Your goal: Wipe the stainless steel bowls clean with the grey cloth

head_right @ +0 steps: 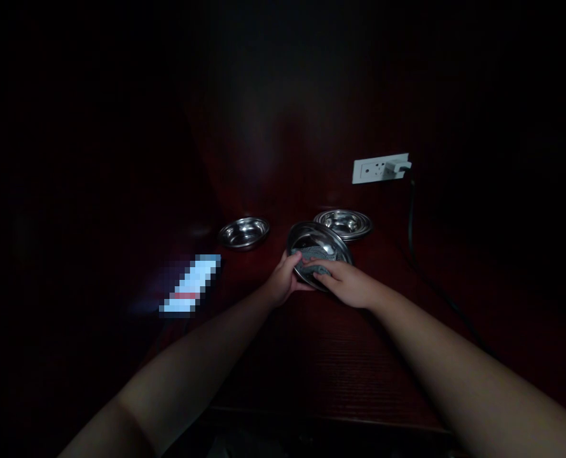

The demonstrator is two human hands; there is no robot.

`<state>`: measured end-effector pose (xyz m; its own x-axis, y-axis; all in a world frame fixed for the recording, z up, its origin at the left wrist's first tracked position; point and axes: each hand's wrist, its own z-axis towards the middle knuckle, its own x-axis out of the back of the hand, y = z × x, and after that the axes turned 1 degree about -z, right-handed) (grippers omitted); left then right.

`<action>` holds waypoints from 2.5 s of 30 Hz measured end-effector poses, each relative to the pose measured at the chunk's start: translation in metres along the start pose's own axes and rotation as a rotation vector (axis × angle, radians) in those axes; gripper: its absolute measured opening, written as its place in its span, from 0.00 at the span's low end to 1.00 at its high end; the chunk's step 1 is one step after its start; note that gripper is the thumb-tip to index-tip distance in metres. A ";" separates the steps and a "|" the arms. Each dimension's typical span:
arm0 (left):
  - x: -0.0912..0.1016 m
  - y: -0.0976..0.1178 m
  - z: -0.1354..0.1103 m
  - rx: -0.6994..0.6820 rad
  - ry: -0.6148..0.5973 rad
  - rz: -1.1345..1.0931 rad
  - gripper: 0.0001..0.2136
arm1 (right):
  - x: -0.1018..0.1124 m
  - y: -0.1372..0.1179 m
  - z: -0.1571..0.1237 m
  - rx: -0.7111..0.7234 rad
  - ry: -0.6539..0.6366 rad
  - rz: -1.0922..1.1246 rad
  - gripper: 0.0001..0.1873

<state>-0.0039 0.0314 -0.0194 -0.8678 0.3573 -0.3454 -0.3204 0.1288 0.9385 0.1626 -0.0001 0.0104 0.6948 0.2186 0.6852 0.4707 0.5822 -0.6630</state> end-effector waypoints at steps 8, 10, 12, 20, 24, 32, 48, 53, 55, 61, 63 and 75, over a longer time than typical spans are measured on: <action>-0.001 0.001 0.002 0.042 0.080 0.001 0.28 | 0.001 0.000 -0.001 0.000 -0.031 0.031 0.21; -0.002 0.001 0.002 0.046 0.085 0.000 0.28 | 0.001 0.001 -0.001 0.008 -0.042 0.032 0.21; -0.001 0.001 0.002 0.043 0.087 0.003 0.28 | 0.002 0.001 -0.001 0.007 -0.045 0.037 0.21; -0.001 0.001 0.003 0.043 0.079 0.010 0.26 | 0.002 -0.002 -0.002 -0.007 -0.034 0.019 0.22; -0.003 0.004 0.002 0.052 0.084 0.008 0.27 | 0.002 -0.001 -0.002 -0.022 -0.031 -0.026 0.21; -0.002 0.003 0.002 0.046 0.076 -0.005 0.27 | 0.000 0.008 -0.001 -0.103 0.045 -0.168 0.20; -0.003 0.004 0.002 0.057 0.096 0.007 0.26 | 0.003 -0.006 -0.002 -0.032 -0.062 -0.081 0.17; -0.003 0.005 0.002 0.064 0.096 0.003 0.26 | 0.005 -0.001 0.000 -0.088 -0.042 -0.130 0.15; -0.003 0.005 0.001 0.063 0.093 0.001 0.26 | 0.006 0.000 0.001 -0.130 -0.027 -0.174 0.15; -0.003 0.004 0.002 0.065 0.099 0.000 0.26 | 0.011 -0.004 -0.001 -0.141 -0.038 -0.236 0.14; -0.003 0.004 0.003 0.073 0.110 -0.006 0.26 | 0.011 -0.005 -0.002 -0.103 -0.059 -0.207 0.13; -0.003 0.004 0.002 0.059 0.096 -0.021 0.27 | 0.007 -0.002 0.000 -0.150 0.010 -0.272 0.14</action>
<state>-0.0021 0.0331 -0.0145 -0.8944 0.2643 -0.3607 -0.3183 0.1904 0.9287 0.1665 0.0001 0.0166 0.5373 0.0627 0.8411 0.7145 0.4960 -0.4934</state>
